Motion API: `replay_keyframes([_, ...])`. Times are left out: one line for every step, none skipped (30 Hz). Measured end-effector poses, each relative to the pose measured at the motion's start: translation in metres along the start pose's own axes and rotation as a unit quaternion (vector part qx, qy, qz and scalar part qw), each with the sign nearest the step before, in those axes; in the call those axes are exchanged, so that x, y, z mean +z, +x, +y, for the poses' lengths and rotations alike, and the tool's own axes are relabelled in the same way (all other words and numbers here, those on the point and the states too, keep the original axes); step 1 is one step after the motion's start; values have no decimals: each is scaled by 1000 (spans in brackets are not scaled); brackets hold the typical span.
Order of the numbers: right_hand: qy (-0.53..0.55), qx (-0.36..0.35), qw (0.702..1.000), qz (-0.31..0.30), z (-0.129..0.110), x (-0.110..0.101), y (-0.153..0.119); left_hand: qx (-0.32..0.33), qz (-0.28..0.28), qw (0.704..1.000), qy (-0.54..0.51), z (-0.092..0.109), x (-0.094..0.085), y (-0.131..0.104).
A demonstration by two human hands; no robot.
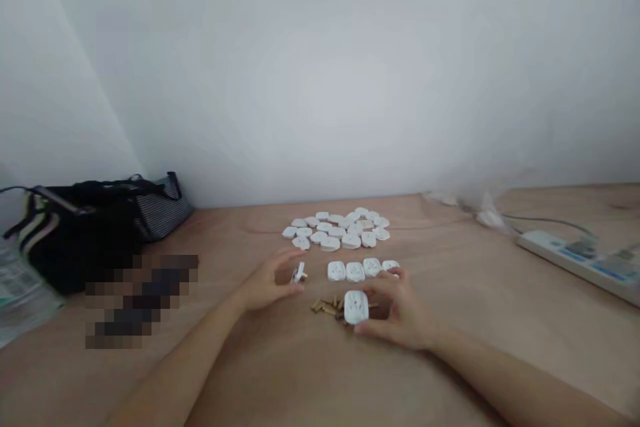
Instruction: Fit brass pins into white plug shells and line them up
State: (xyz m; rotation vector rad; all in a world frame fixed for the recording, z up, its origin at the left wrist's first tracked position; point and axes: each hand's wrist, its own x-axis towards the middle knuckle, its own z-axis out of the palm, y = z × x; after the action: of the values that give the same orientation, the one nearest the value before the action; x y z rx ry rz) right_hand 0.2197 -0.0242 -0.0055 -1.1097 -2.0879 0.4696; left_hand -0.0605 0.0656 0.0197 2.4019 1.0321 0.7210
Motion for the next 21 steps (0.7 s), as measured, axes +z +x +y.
replay_keyframes([1,0,1000,3,0,0,0,22,20,999,41,6,-1,-1])
replay_keyframes([0,1,1000,5,0,0,0,45,21,996,78,14,0,-2])
replay_keyframes([-3,2,1000,7,1,0,0,58,3,992,109,22,1,-4])
replay_keyframes([-6,2,1000,7,1,0,0,66,-24,989,132,30,3,-6])
replay_keyframes([-10,2,1000,8,1,0,-1,74,-60,985,141,38,6,-8])
replay_keyframes([-12,0,1000,10,1,0,-1,73,-89,983,143,45,11,-10])
replay_keyframes([-14,-1,1000,12,1,0,-1,64,-108,982,143,51,15,-13])
replay_keyframes([-16,-3,1000,14,1,0,-1,49,-117,982,143,55,20,-15])
replay_keyframes([-19,-4,1000,16,1,0,-1,36,-115,983,141,58,26,-16])
replay_keyframes([-21,-6,1000,17,1,0,-1,24,-110,984,136,60,31,-17])
replay_keyframes([-23,-8,1000,18,2,0,-1,12,-103,986,130,61,35,-18])
replay_keyframes([-24,-9,1000,17,2,0,-1,2,-97,988,123,61,39,-18])
replay_keyframes([-24,-9,999,18,2,0,-1,-5,-92,989,116,62,43,-18])
replay_keyframes([-25,-6,999,20,2,0,-1,-10,-85,990,109,62,46,-17])
replay_keyframes([-25,-3,999,22,3,0,-1,-11,-77,992,103,62,48,-17])
replay_keyframes([-25,2,999,23,3,0,-1,-8,-68,993,98,62,50,-17])
replay_keyframes([-25,5,999,24,3,0,-1,-3,-60,994,92,63,52,-16])
replay_keyframes([-26,7,999,27,3,0,-1,3,-50,995,87,64,53,-16])
replay_keyframes([-27,6,999,31,3,0,-1,7,-38,996,83,65,54,-16])
replay_keyframes([-27,3,999,33,3,0,-1,7,-26,996,80,67,55,-16])
replay_keyframes([-26,0,999,34,3,0,-1,5,-15,997,79,69,55,-16])
